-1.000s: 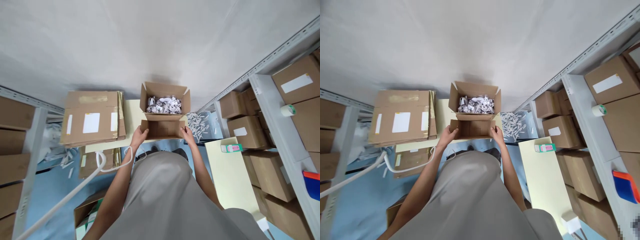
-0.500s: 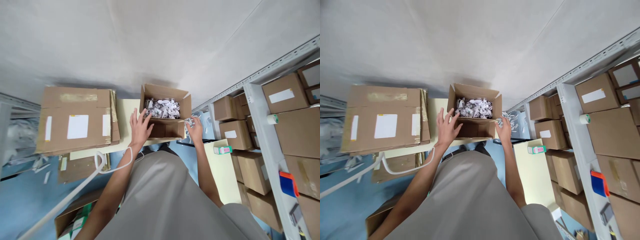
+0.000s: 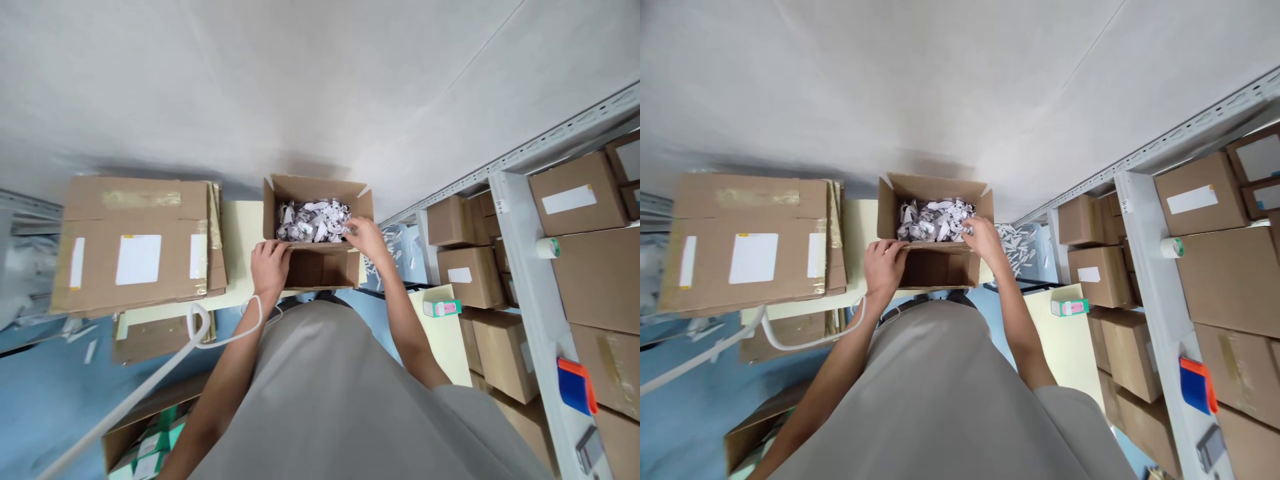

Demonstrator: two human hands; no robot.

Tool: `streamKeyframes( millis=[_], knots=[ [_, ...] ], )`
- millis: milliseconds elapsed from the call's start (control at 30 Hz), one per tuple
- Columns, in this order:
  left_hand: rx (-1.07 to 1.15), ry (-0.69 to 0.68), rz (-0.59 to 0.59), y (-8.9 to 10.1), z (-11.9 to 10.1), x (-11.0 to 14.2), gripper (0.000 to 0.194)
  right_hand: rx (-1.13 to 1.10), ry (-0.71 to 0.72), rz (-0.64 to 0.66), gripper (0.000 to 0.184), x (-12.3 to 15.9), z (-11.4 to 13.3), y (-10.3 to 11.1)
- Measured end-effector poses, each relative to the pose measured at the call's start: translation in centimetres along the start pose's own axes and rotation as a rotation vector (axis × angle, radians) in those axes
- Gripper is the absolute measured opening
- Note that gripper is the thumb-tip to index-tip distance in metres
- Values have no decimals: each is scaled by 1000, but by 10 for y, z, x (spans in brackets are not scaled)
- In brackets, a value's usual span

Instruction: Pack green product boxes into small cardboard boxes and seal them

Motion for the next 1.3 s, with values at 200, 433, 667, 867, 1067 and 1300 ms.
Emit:
streamKeyframes(
  millis=[200, 433, 667, 867, 1067, 1300],
  knots=[
    [26, 32, 29, -6, 2, -3, 26, 357, 4, 338, 33, -64, 19, -40],
    [1, 69, 23, -14, 11, -4, 26, 382, 4, 318, 37, -66, 11, -57],
    [-52, 102, 19, -17, 18, -7, 22, 352, -9, 326, 38, -61, 9, -56],
    [-33, 138, 22, -18, 21, -7, 24, 280, -27, 188, 28, -46, 7, -22],
    [25, 140, -4, -19, 19, -5, 27, -65, -57, -207, 21, 52, 1, 45],
    [33, 162, 8, -20, 17, -4, 28, -131, -104, 55, 8, 101, 17, -31]
  ],
)
Point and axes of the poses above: each hand's wrist, its own x-axis away from the middle knuckle, its own y-axis out of the back of the hand, z = x × y, the point moved 9 cm from there along -x, towards the middle knuckle, and after that the axes turned 12 degrees about x, right-handed, at the moved point
